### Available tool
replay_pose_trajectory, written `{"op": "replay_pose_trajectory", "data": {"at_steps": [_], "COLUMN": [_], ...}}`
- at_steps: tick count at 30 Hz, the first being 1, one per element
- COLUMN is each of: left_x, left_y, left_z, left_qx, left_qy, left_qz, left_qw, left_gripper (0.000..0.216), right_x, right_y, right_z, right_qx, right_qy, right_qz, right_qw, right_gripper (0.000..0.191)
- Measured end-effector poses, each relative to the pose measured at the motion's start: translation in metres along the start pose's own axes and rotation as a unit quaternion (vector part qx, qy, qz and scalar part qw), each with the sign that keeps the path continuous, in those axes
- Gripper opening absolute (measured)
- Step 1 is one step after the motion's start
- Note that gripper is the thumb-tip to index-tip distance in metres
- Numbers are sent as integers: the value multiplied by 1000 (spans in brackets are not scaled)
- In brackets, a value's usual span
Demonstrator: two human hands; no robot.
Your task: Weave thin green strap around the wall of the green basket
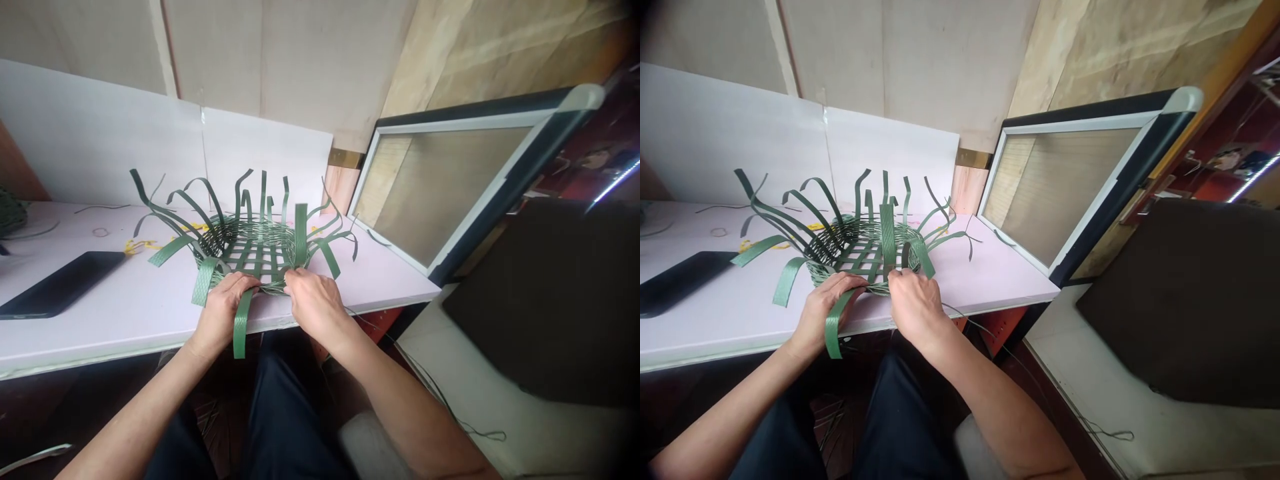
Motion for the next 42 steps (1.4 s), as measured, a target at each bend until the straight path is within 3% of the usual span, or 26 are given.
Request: {"op": "replay_pose_trajectory", "data": {"at_steps": [10, 14, 16, 21, 24, 27, 34, 39, 42], "left_x": [-1, -3, -4, -4, -4, -3, -4, -2, 1], "left_y": [-1, -3, -2, -3, -3, -4, -4, -4, -5], "left_z": [3, 3, 3, 4, 5, 5, 4, 4, 5], "left_qx": [4, 8, 4, 5, 3, 2, 12, 5, -17], "left_qy": [-8, -26, -34, -41, -44, -40, -36, -36, -31], "left_qz": [15, 16, 15, 18, 20, 20, 17, 24, 43], "left_qw": [1000, 999, 999, 999, 999, 999, 999, 999, 998], "left_gripper": [14, 15, 16, 16, 17, 17, 15, 16, 20], "right_x": [10, -1, -7, -11, -20, -29, -9, -10, -18], "right_y": [-6, -21, -21, 2, 8, 10, 25, 18, 1], "right_z": [4, -11, -23, -40, -47, -50, -34, -38, -42], "right_qx": [103, 225, 250, 231, 265, 296, 277, 238, 255], "right_qy": [31, -31, -65, -101, -130, -152, -78, -79, -111], "right_qz": [4, -34, -33, -12, -42, -76, -88, -21, -24], "right_qw": [994, 973, 965, 968, 955, 940, 954, 968, 960], "right_gripper": [16, 21, 26, 19, 29, 27, 24, 24, 24]}}
Point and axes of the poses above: each hand's wrist, its own z-axis towards the middle knuckle, its own y-axis out of the palm, x = y × z, the point moved 9 cm from there along z, towards the middle knuckle, and after that the axes turned 2 degrees about y, right-handed, at the moved point
